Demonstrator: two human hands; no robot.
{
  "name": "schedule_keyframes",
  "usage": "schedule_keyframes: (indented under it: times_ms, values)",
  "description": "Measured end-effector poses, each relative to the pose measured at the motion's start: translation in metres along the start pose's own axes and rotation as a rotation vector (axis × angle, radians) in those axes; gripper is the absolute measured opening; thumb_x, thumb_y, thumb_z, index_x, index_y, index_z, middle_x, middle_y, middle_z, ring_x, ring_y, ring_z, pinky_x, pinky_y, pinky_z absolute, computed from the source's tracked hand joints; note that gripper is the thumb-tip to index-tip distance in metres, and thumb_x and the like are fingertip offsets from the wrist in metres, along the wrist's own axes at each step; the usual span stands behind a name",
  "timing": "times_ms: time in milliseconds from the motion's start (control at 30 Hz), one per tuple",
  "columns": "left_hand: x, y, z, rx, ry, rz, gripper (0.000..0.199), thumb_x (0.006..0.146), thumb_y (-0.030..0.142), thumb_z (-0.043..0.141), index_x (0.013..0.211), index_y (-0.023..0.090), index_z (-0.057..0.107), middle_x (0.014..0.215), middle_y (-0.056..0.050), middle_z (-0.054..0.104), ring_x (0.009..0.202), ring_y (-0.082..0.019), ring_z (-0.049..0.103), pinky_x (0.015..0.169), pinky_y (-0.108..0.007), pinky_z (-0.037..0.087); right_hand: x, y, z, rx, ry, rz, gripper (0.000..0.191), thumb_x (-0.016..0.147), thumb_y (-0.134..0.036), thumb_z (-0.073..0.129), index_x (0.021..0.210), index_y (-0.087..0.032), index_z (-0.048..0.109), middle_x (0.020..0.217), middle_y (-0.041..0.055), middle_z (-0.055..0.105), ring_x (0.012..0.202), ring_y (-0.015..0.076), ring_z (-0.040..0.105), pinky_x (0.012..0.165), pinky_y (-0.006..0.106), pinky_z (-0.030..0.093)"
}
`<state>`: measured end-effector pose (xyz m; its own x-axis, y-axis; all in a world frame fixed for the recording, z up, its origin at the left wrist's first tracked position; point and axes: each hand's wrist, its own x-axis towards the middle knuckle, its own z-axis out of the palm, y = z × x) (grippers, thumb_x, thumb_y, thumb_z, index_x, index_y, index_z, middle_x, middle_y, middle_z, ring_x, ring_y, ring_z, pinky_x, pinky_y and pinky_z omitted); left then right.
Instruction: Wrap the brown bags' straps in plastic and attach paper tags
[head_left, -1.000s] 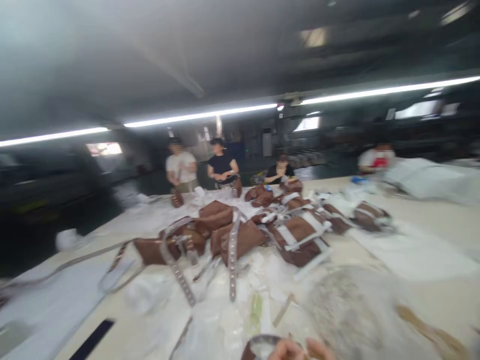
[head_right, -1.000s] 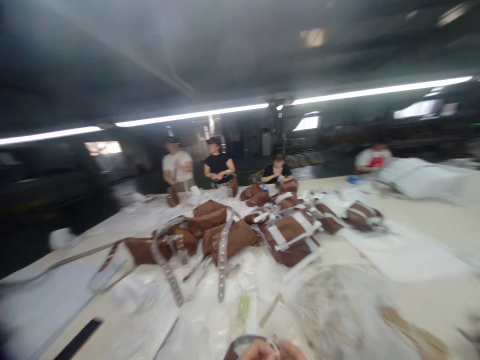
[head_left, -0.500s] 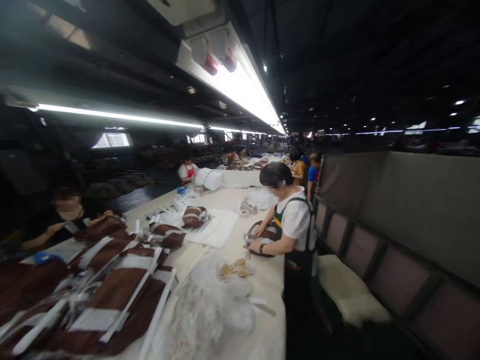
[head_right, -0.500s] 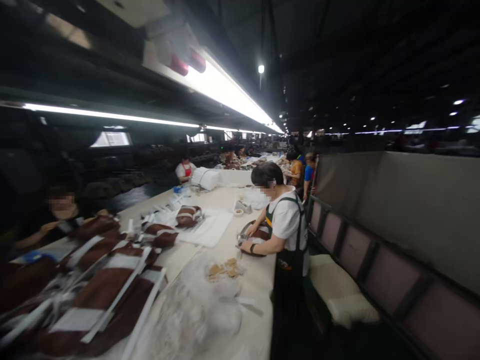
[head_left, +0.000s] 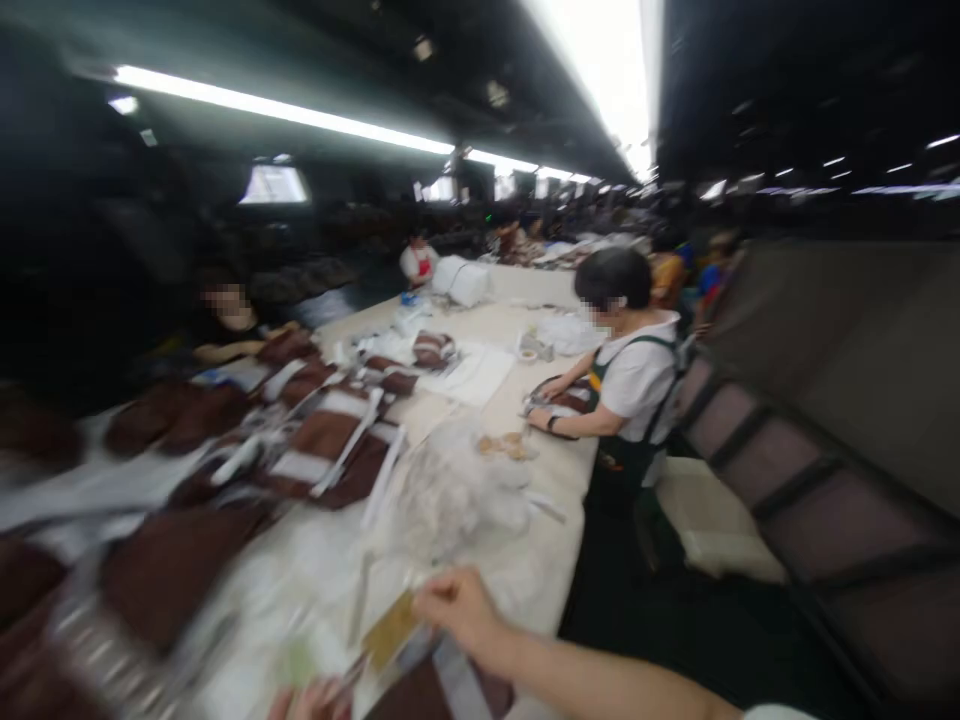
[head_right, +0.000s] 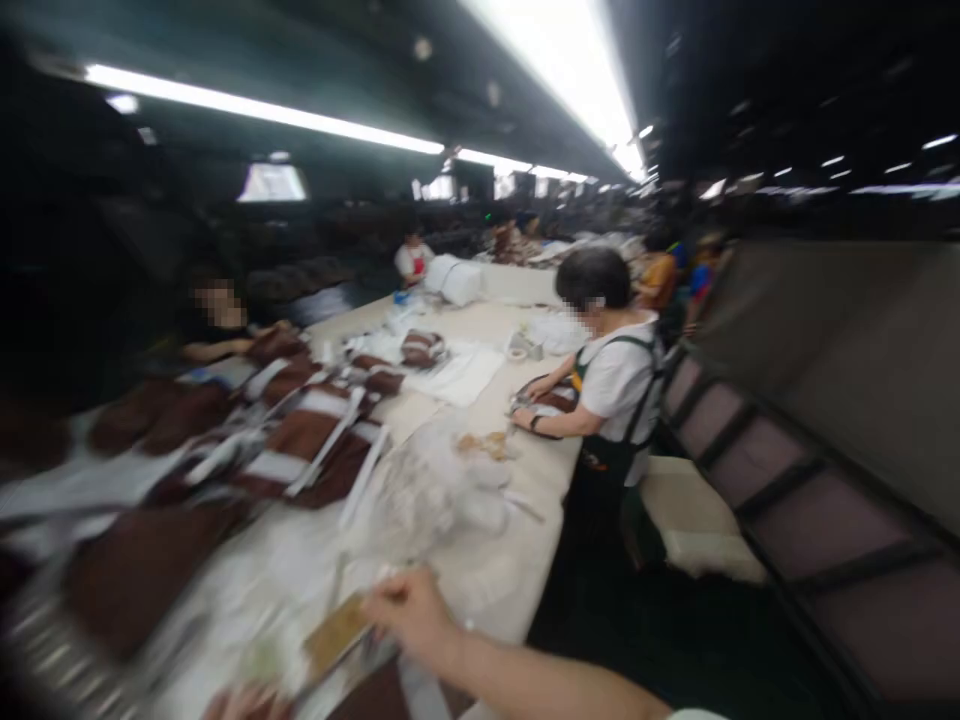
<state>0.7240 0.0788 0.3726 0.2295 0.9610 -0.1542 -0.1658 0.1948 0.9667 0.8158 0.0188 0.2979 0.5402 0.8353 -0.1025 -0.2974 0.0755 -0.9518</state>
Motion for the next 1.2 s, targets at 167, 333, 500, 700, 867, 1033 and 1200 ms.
schedule_keyframes:
  times_ms: [167, 333, 500, 700, 867, 1033, 1200]
  values:
    - [-0.018, -0.011, -0.061, -0.32, 0.264, -0.042, 0.035, 0.073, 0.035, 0.084, 0.098, 0.023, 0.063, 0.082, 0.003, 0.063, 0.075, -0.01, 0.062, 0.064, -0.02, 0.05, -0.002, -0.011, -0.017, -0.006, 0.125, -0.025, 0.038, 0.075, -0.054, 0.076, 0.071, -0.016, 0.074, 0.056, -0.0018, 0.056, 0.056, 0.0115, 0.046, 0.057, 0.025, 0.037]
    - [-0.014, -0.019, -0.068, -0.684, 0.191, -0.006, 0.043, 0.063, 0.022, 0.09, 0.096, 0.022, 0.062, 0.082, 0.004, 0.061, 0.07, -0.007, 0.059, 0.061, -0.015, 0.047, -0.003, -0.008, -0.03, 0.043, 0.127, -0.03, 0.035, 0.077, -0.051, 0.079, 0.085, -0.016, 0.077, 0.062, -0.0009, 0.059, 0.06, 0.0117, 0.049, 0.06, 0.024, 0.04]
    - [-0.02, -0.018, -0.08, -0.846, 0.096, -0.057, 0.03, 0.073, 0.011, 0.076, 0.098, 0.019, 0.061, 0.079, 0.004, 0.056, 0.057, -0.002, 0.05, 0.056, -0.013, 0.042, -0.008, 0.0, -0.027, 0.013, 0.039, -0.024, 0.033, 0.08, -0.05, 0.078, 0.086, -0.018, 0.077, 0.07, 0.0015, 0.065, 0.066, 0.0129, 0.056, 0.066, 0.025, 0.047]
    - [-0.033, -0.008, -0.101, -1.028, -0.086, -0.072, 0.019, 0.077, 0.005, 0.056, 0.092, 0.017, 0.055, 0.067, 0.009, 0.04, 0.037, 0.001, 0.019, 0.037, -0.013, 0.023, -0.006, 0.004, -0.002, -0.129, -0.323, -0.005, 0.038, 0.09, -0.054, 0.065, 0.111, -0.024, 0.074, 0.117, 0.0093, 0.071, 0.112, 0.0258, 0.063, 0.09, 0.036, 0.053]
    - [-0.039, 0.003, -0.101, -1.093, -0.1, -0.071, 0.019, 0.081, 0.001, 0.047, 0.09, 0.019, 0.046, 0.064, 0.011, 0.035, 0.036, 0.0, 0.009, 0.036, -0.012, 0.019, -0.01, -0.008, 0.028, -0.244, -0.608, -0.125, 0.051, 0.085, -0.049, 0.073, 0.131, -0.028, 0.063, 0.137, 0.0096, 0.061, 0.129, 0.0287, 0.055, 0.104, 0.044, 0.05]
    - [-0.046, 0.009, -0.103, -1.116, -0.012, -0.069, 0.021, 0.083, -0.001, 0.046, 0.091, 0.018, 0.047, 0.064, 0.011, 0.035, 0.036, 0.001, 0.008, 0.036, -0.011, 0.014, -0.024, -0.019, 0.053, -0.315, -0.723, -0.351, 0.04, 0.08, -0.04, 0.079, 0.117, -0.027, 0.073, 0.128, 0.0091, 0.068, 0.124, 0.0278, 0.06, 0.111, 0.044, 0.046]
    - [-0.049, -0.018, -0.114, -1.103, -0.087, -0.152, 0.021, 0.073, 0.009, 0.067, 0.091, 0.015, 0.058, 0.064, 0.01, 0.041, 0.037, 0.002, 0.015, 0.037, -0.012, 0.015, -0.031, 0.022, 0.05, -0.39, -0.699, -0.237, 0.028, 0.082, -0.046, 0.072, 0.101, -0.027, 0.081, 0.107, 0.0079, 0.078, 0.1, 0.0283, 0.074, 0.093, 0.033, 0.06]
